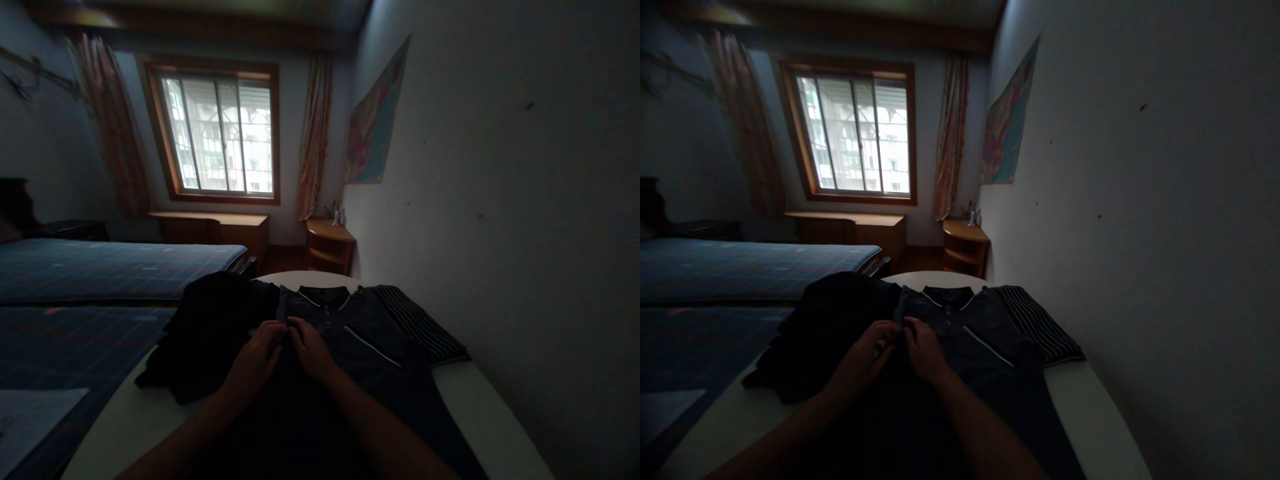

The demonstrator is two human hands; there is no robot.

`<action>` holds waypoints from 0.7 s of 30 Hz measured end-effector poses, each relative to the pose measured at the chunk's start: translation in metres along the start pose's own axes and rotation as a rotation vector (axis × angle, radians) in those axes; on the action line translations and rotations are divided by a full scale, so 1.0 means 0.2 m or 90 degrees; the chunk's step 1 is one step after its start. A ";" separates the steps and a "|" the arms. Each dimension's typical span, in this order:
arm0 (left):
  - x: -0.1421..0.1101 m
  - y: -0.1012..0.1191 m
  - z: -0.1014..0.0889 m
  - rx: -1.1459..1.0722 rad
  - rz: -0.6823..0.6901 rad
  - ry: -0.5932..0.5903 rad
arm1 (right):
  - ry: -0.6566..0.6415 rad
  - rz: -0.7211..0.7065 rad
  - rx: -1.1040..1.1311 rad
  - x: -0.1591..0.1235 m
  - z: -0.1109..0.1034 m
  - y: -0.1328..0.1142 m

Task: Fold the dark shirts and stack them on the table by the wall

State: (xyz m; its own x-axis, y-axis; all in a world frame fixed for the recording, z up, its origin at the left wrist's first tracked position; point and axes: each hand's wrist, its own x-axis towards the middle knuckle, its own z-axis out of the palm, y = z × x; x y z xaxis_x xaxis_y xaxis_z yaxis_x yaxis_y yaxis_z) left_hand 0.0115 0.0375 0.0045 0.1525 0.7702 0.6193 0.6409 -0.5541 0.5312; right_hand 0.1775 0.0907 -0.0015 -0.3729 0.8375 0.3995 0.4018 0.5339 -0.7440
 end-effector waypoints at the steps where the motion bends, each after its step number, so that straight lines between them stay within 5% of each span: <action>1: 0.00 0.01 0.00 0.005 -0.001 -0.002 | 0.005 0.000 0.027 0.01 0.00 0.00; 13: -0.03 0.04 0.03 0.003 -0.033 -0.096 | 0.046 0.269 -0.079 0.42 0.05 -0.04; 21: -0.03 0.07 0.03 -0.035 -0.039 -0.097 | 0.076 0.299 -0.038 0.53 0.08 0.08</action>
State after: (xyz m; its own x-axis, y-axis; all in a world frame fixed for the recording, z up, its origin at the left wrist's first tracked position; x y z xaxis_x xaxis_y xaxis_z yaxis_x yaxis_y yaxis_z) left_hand 0.0242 0.0268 0.0060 0.2300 0.8394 0.4925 0.6113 -0.5183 0.5980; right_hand 0.1305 0.1849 0.0200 -0.0423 0.9951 0.0898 0.5523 0.0982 -0.8278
